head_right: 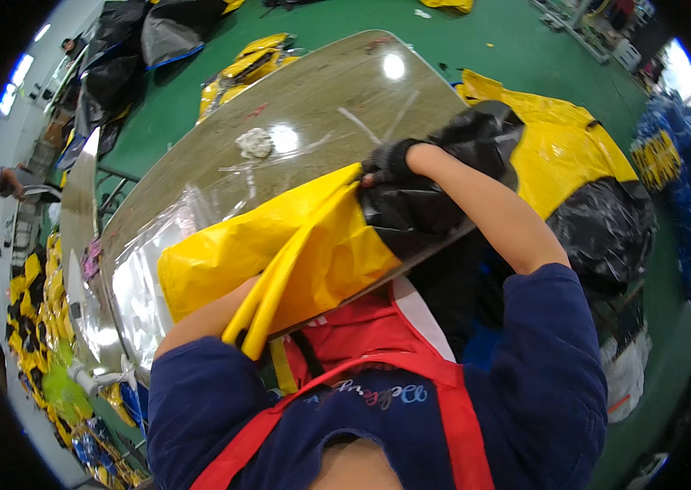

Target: The person folds yellow and blue waterproof pouches and inserts them into clear plastic bags on a workbench. The person handles each pouch one at a time, folds it, places it into a bag, and sets the bag aside.

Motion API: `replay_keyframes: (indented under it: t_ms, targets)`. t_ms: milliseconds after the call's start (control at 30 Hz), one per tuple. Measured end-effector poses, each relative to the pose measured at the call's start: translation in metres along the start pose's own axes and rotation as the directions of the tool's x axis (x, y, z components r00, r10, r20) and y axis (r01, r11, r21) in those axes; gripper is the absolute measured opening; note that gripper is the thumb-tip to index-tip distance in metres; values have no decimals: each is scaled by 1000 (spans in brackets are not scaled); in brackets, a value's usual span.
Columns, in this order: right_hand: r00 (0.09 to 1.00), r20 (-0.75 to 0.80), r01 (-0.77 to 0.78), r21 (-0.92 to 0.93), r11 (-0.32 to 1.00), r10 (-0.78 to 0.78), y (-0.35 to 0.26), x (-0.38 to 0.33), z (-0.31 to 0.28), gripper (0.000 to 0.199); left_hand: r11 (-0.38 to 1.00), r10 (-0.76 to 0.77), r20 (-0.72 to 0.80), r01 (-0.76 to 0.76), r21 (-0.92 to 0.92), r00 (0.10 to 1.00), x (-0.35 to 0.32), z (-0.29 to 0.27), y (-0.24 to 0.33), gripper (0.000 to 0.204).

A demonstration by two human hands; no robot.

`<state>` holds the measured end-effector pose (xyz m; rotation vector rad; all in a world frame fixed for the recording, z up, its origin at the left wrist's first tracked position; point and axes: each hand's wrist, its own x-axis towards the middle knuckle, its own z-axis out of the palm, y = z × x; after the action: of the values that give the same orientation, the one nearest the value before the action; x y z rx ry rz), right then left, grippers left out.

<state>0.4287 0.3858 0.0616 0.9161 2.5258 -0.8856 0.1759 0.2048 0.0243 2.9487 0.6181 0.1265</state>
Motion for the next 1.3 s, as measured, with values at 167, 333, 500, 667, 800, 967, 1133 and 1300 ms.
replay_keyframes:
  t_ms: [167,333,500,667,800,967,1133,1300]
  targets:
    - [993,-92,-58,224,973,80,30,2,27,41,814,-554,103,563,-139,826,-211,-63,11,91]
    - [978,-54,-184,226,957,200,9,-4,10,42,-192,-905,132,-109,-975,404,-410,68,92,99]
    - [984,-103,-114,274,955,147,18,-6,19,43,-30,-950,-192,684,-729,-246,-267,7,63,46]
    - [973,-102,-197,111,974,209,24,-10,23,48,-288,-908,-290,953,-90,-302,-228,-27,28,55]
    - [988,-93,-112,101,989,121,13,-5,22,52,498,-744,-410,847,187,528,-124,-77,13,63]
    - [888,-307,-440,-357,824,341,-29,-52,-1,53,453,-879,-84,877,160,470,-118,-5,-35,73]
    - [672,-508,-646,-46,762,539,105,-142,61,50,485,-869,-55,868,106,492,-99,9,-44,77]
    - [700,-512,-632,-123,765,497,99,-132,56,54,350,-885,-134,826,441,446,-37,-22,-48,64]
